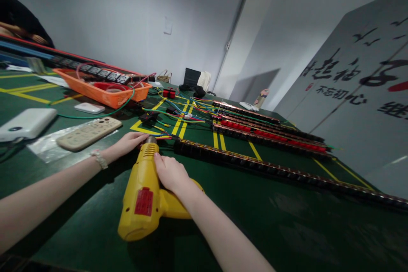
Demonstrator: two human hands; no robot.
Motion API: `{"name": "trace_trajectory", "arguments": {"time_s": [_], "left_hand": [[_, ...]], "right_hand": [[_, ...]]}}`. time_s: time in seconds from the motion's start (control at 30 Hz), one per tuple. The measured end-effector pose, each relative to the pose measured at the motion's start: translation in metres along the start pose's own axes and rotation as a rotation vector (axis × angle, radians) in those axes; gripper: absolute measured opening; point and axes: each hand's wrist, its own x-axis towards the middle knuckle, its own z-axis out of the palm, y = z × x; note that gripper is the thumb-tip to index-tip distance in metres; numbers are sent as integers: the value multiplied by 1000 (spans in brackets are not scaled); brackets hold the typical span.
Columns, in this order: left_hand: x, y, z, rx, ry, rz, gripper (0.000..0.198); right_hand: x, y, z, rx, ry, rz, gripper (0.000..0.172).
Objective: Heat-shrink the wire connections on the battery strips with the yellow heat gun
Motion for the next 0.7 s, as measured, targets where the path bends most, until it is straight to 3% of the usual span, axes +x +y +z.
{"name": "trace_trajectory", "arguments": {"time_s": [0.17,0.47,0.7], "left_hand": [[0,-1,-1,29,2,6,50],[-4,1,-4,103,-11,7,49],[-15,12,-5,516,108,4,48]], "right_hand": [[-1,4,-4,9,5,49,67],[-11,36,-19,55,52,132,67],[-15,37,-21,28,70,179,67]]}}
